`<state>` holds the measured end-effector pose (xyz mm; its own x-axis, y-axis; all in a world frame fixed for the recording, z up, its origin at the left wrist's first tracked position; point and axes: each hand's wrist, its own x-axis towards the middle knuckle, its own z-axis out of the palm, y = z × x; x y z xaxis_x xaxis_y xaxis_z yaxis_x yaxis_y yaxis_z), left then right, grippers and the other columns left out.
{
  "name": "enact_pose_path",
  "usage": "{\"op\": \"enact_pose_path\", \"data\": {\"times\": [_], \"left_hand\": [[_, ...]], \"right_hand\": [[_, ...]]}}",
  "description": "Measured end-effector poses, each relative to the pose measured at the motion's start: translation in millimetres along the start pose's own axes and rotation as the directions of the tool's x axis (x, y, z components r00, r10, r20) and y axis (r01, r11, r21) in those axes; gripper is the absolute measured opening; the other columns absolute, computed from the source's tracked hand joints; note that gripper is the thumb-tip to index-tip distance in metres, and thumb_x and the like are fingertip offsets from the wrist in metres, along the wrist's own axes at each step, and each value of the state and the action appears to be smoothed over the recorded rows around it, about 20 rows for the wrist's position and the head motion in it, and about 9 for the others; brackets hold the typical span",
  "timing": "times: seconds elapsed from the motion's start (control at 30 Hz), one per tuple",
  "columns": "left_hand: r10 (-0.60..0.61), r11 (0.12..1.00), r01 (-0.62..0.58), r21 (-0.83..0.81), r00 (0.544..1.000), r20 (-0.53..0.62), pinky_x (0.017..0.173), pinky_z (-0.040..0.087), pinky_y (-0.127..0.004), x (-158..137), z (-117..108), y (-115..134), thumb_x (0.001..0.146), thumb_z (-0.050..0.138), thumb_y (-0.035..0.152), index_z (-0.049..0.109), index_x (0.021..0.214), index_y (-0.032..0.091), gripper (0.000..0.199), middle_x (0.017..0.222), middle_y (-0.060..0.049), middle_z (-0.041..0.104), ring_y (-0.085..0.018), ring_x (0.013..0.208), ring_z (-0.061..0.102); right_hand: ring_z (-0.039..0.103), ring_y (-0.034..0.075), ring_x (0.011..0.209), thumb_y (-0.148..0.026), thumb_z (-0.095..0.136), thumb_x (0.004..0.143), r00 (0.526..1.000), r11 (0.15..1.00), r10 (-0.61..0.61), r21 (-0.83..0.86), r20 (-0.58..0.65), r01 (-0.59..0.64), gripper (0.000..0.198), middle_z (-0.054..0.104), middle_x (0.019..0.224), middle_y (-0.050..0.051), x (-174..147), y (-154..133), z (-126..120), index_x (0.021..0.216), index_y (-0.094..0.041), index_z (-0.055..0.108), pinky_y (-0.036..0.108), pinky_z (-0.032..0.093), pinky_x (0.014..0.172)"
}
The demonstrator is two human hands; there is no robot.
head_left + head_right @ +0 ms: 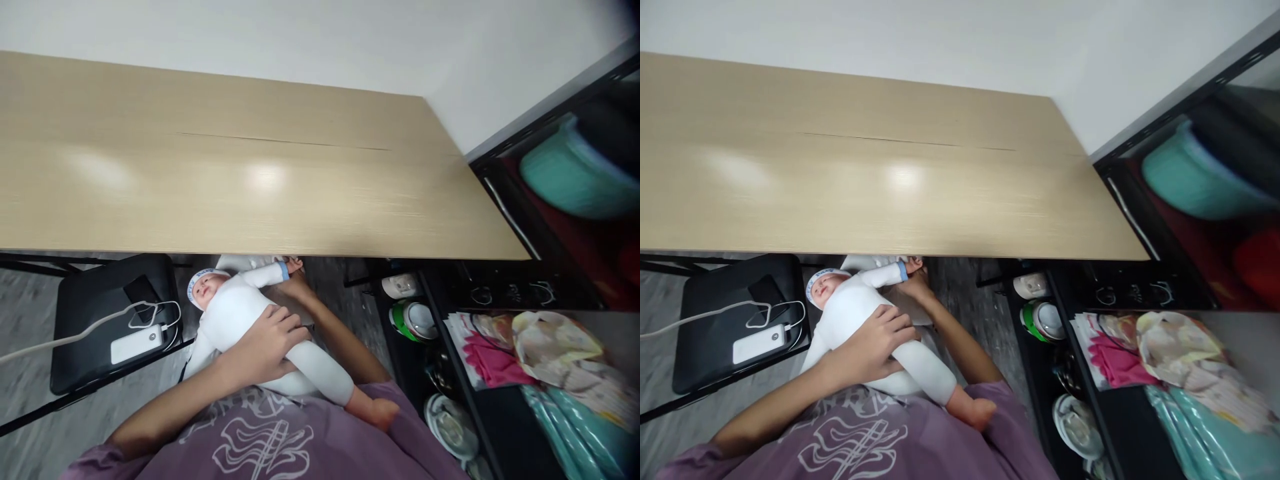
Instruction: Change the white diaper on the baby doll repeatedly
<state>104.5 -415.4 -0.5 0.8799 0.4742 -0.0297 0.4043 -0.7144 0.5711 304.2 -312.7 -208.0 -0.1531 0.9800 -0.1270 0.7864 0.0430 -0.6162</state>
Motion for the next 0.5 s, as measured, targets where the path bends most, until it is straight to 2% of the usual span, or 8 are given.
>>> {"op": "enact_pose_path", "data": {"times": [0.1, 0.17, 0.27, 0.33, 0.5], "left_hand": [[-0.006, 1.0, 0.006, 0.002, 1.0, 0.011, 0.1, 0.045, -0.047, 0.4, -0.2, 0.9, 0.107, 0.078, 0.04, 0.071, 0.125, 0.021, 0.027, 0.122, -0.01, 0.074, -0.031, 0.114, 0.065], [-0.007, 1.0, 0.007, 0.004, 1.0, 0.015, 0.1, 0.045, -0.047, 1.0, -0.1, 1.2, 0.108, 0.076, 0.041, 0.071, 0.126, 0.021, 0.027, 0.123, -0.01, 0.074, -0.031, 0.115, 0.066], [-0.015, 1.0, 0.015, 0.007, 1.0, 0.013, 0.1, 0.045, -0.047, 2.2, 0.3, 1.0, 0.108, 0.076, 0.04, 0.071, 0.125, 0.021, 0.026, 0.122, -0.01, 0.074, -0.031, 0.115, 0.066], [-0.018, 1.0, 0.018, 0.006, 1.0, 0.014, 0.1, 0.045, -0.047, 2.5, 0.7, 0.8, 0.107, 0.077, 0.039, 0.071, 0.126, 0.021, 0.026, 0.123, -0.01, 0.075, -0.032, 0.115, 0.065], [-0.017, 1.0, 0.017, 0.0, 1.0, 0.011, 0.102, 0.045, -0.048, 1.1, 1.6, 0.5, 0.104, 0.081, 0.036, 0.071, 0.128, 0.021, 0.031, 0.127, -0.009, 0.074, -0.032, 0.116, 0.064]], "right_hand": [[0.041, 0.049, 0.171, -0.036, 0.077, 0.096, 0.989, 0.99, 0.142, -0.01, -0.028, -0.142, 0.081, 0.054, 0.18, 0.025, -8.0, 12.4, -2.7, 0.172, -0.014, 0.06, 0.071, 0.019, 0.144], [0.043, 0.048, 0.171, -0.036, 0.075, 0.095, 0.984, 0.984, 0.177, 0.005, -0.038, -0.177, 0.081, 0.056, 0.18, 0.023, -10.7, 16.9, -3.6, 0.173, -0.017, 0.06, 0.07, 0.023, 0.144], [0.049, 0.041, 0.168, -0.036, 0.074, 0.094, 0.984, 0.985, 0.17, 0.052, -0.045, -0.167, 0.076, 0.063, 0.175, 0.017, -5.8, 16.5, -3.1, 0.169, -0.023, 0.065, 0.06, 0.033, 0.143], [0.053, 0.039, 0.164, -0.037, 0.076, 0.094, 0.986, 0.984, 0.16, 0.089, -0.055, -0.155, 0.07, 0.069, 0.169, 0.016, 2.0, 14.7, -3.7, 0.162, -0.025, 0.071, 0.056, 0.036, 0.141], [0.064, 0.036, 0.151, -0.045, 0.071, 0.1, 0.983, 0.973, 0.154, 0.187, -0.095, -0.135, 0.051, 0.081, 0.15, 0.015, 19.8, 22.5, -18.5, 0.145, -0.023, 0.08, 0.053, 0.042, 0.136]]}}
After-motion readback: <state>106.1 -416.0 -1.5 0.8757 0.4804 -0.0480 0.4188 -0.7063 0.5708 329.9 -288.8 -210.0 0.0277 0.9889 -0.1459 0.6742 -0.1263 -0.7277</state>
